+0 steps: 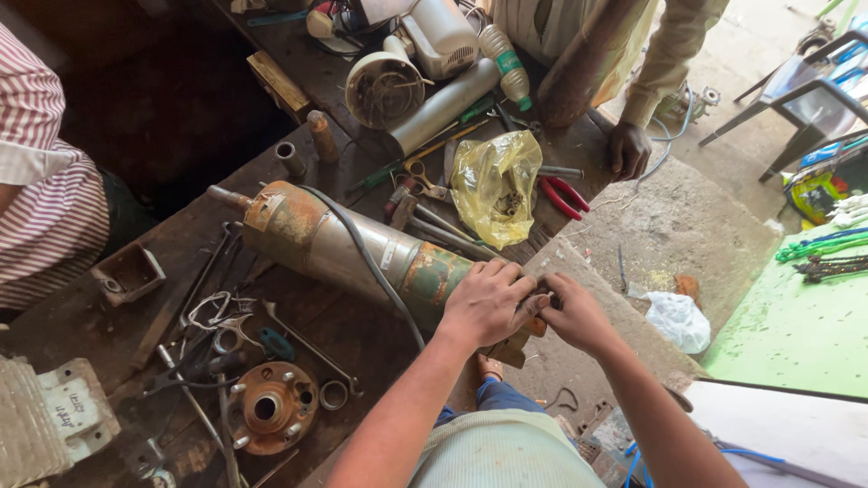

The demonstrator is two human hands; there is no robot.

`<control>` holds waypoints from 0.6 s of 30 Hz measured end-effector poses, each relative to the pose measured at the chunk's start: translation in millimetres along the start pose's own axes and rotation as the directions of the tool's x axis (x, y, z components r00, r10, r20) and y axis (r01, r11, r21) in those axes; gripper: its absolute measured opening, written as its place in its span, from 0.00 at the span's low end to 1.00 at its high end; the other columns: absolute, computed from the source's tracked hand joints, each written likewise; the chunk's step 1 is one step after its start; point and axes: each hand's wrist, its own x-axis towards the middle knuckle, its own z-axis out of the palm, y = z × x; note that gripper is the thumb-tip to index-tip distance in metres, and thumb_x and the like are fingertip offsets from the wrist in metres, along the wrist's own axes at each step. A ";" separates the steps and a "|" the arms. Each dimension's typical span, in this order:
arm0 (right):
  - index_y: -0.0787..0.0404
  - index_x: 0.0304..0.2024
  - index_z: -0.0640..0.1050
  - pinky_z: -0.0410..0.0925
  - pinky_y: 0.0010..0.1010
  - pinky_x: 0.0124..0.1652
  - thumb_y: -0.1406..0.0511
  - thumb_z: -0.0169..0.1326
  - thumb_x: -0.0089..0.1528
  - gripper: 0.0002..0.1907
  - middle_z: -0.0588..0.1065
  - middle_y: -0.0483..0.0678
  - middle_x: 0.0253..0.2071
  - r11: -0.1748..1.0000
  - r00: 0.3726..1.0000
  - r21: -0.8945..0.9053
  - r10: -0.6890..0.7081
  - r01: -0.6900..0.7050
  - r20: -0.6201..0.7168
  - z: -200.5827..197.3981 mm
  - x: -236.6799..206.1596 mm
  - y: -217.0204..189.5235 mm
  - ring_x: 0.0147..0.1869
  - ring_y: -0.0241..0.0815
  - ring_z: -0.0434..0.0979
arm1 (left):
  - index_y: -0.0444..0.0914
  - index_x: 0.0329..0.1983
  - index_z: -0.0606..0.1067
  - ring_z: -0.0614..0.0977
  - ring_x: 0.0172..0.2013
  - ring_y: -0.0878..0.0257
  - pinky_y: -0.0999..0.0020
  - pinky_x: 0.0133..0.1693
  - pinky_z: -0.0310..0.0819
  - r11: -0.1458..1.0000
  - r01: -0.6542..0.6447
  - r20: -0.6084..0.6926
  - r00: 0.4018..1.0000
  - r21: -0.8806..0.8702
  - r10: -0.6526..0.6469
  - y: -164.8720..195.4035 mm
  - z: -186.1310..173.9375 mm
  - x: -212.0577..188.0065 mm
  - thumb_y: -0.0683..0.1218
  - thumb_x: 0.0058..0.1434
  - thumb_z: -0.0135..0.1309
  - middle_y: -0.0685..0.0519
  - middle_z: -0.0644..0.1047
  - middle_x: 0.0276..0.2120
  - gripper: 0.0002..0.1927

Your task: The person works at a cluttered workbench on a rusty cylindrical pump motor. They pick small metal components from a plastic bag, fit them by hand into the end of the pump housing, press and seat the parts, and finally tap the assembly with a hammer.

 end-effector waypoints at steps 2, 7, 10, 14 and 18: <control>0.64 0.43 0.77 0.68 0.46 0.47 0.64 0.53 0.58 0.13 0.74 0.56 0.41 0.999 1.000 -0.026 0.018 -0.019 -0.014 2.0 -0.4 -0.5 0.48 0.59 0.75 | 0.43 0.48 0.79 0.77 0.50 0.52 0.55 0.51 0.68 1.000 -0.003 -0.002 1.000 0.007 0.003 0.1 -0.1 1.2 0.62 0.69 0.45 0.50 0.77 0.42 0.22; 0.62 0.43 0.77 0.68 0.46 0.49 0.64 0.53 0.58 0.13 0.74 0.56 0.41 0.998 0.998 -0.050 -0.025 0.028 0.058 -1.0 0.6 -3.6 0.50 0.59 0.75 | 0.44 0.47 0.79 0.77 0.50 0.52 0.55 0.52 0.68 1.000 0.005 0.009 1.000 -0.004 -0.005 -0.1 -1.9 1.6 0.62 0.69 0.45 0.50 0.77 0.42 0.22; 0.63 0.44 0.77 0.67 0.48 0.49 0.64 0.53 0.58 0.14 0.74 0.57 0.43 0.999 1.000 -0.046 -0.012 0.012 0.012 -0.8 0.7 -5.3 0.50 0.61 0.74 | 0.43 0.47 0.79 0.77 0.50 0.52 0.55 0.52 0.68 1.000 0.008 0.011 1.000 0.000 -0.008 0.0 -1.9 0.4 0.62 0.70 0.45 0.50 0.77 0.43 0.22; 0.61 0.44 0.78 0.67 0.47 0.51 0.63 0.52 0.59 0.13 0.75 0.56 0.43 0.996 0.999 -0.078 -0.030 0.031 0.025 4.2 0.4 -2.6 0.52 0.60 0.74 | 0.42 0.49 0.80 0.77 0.49 0.51 0.55 0.51 0.68 1.000 -0.010 -0.038 0.999 0.004 0.010 -1.0 0.0 -0.8 0.61 0.69 0.45 0.50 0.77 0.43 0.22; 0.64 0.43 0.76 0.67 0.47 0.50 0.63 0.53 0.59 0.13 0.74 0.57 0.44 0.999 0.999 -0.020 -0.025 0.026 0.030 4.8 2.6 1.6 0.52 0.61 0.74 | 0.43 0.46 0.80 0.77 0.50 0.51 0.55 0.52 0.69 1.000 0.004 -0.011 1.000 -0.018 -0.005 0.2 -2.3 -2.0 0.60 0.68 0.47 0.50 0.78 0.44 0.20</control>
